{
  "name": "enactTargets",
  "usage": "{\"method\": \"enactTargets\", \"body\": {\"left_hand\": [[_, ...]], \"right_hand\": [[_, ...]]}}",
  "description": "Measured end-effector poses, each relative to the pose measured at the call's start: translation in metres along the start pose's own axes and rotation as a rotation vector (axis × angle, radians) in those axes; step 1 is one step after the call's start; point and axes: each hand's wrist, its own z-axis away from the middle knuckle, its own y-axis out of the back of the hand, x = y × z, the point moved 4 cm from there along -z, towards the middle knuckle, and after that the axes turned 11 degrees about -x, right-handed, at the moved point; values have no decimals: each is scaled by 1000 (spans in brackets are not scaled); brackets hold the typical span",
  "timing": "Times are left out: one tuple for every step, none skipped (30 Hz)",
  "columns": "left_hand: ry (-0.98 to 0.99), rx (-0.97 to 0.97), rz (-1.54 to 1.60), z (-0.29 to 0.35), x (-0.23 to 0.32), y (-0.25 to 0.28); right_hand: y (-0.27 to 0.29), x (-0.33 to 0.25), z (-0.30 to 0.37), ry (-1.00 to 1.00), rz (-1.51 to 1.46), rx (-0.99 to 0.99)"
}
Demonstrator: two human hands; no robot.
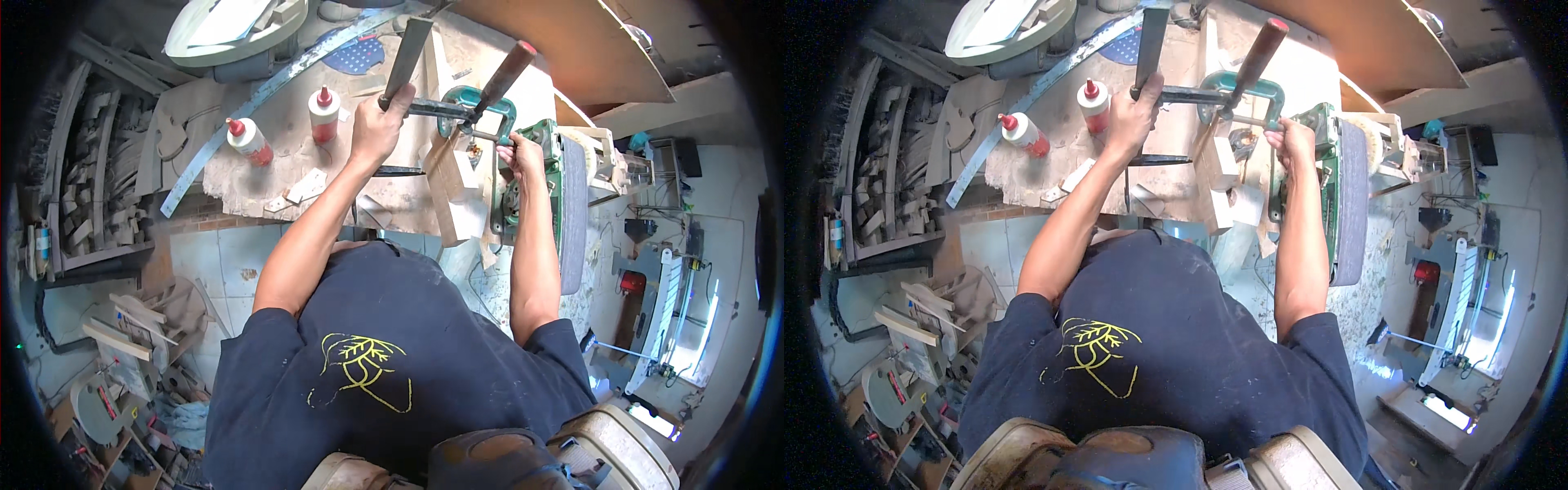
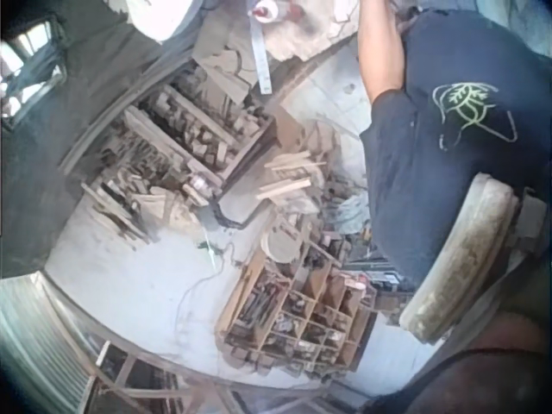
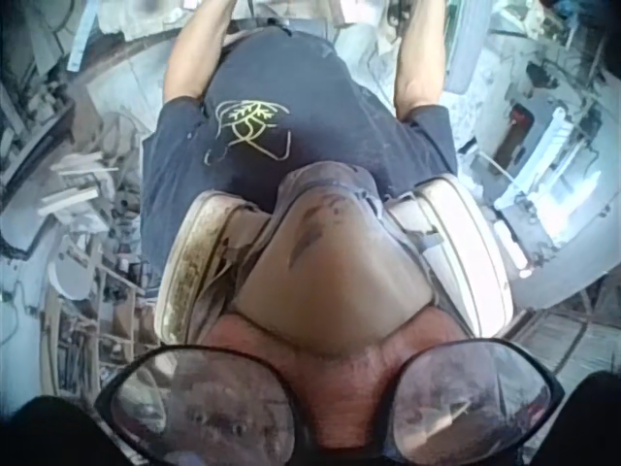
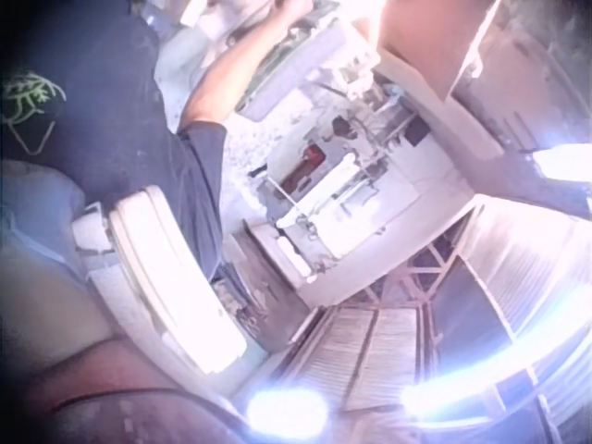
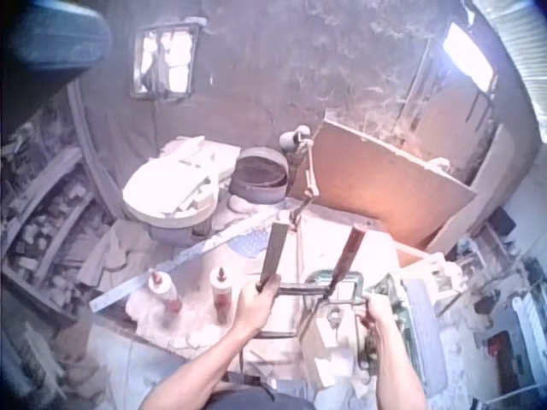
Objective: The person uses a C-clamp to secure wooden components on a workbench, tightening the screw by hand and checking the alignment with a square. The person then adjusts the clamp and repeats the process to ensure the pieces are held firmly in place.
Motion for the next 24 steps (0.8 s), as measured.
{"method": "enactTargets", "body": {"left_hand": [[-12,-2,-1,-5,11,-1],[-25,5,-18,-9,23,0],[-37,12,-35,-13,31,1],[-20,24,-70,-23,28,2],[-33,21,-70,-28,35,2],[-34,10,-77,-34,42,2],[-36,0,-83,-38,49,2],[-47,-1,-83,-44,54,2],[-29,-3,-101,-49,57,3],[-12,-5,-118,-54,61,4],[-22,-8,-119,-57,68,4],[3,-24,-78,-60,75,4],[28,-40,-38,-63,80,5],[74,-48,-48,-67,80,8],[63,-48,-51,-71,83,8],[36,-32,-51,-74,85,10],[10,-19,-50,-76,90,10],[1,-22,-53,-79,95,10],[39,-31,-8,-82,97,10],[80,-34,34,-84,98,13],[74,-28,28,-87,99,17],[85,-41,60,-91,99,20],[98,-58,93,-93,101,21],[93,-56,88,-95,105,23]], "right_hand": [[0,-5,2,12,-3,1],[-2,-10,3,15,-28,4],[-4,-15,6,18,-53,7],[-6,-19,9,64,-48,28],[-5,-21,10,76,-51,30],[-6,-24,11,97,-69,17],[-6,-28,11,118,-88,4],[-7,-31,13,104,-91,17],[-9,-35,15,115,-92,17],[-11,-38,18,113,-112,24],[-11,-40,20,110,-132,32],[-12,-44,22,120,-136,33],[-13,-47,24,143,-152,26],[-14,-51,25,165,-169,17],[-16,-55,26,188,-186,8],[-16,-55,22,199,-208,37],[-17,-54,19,210,-237,41],[-15,-55,17,232,-222,29],[-13,-57,15,254,-207,17],[-17,-60,17,258,-211,9],[-21,-63,19,262,-221,16],[-25,-66,20,265,-231,23],[-25,-69,19,269,-236,18],[-26,-73,19,301,-259,-6]]}}
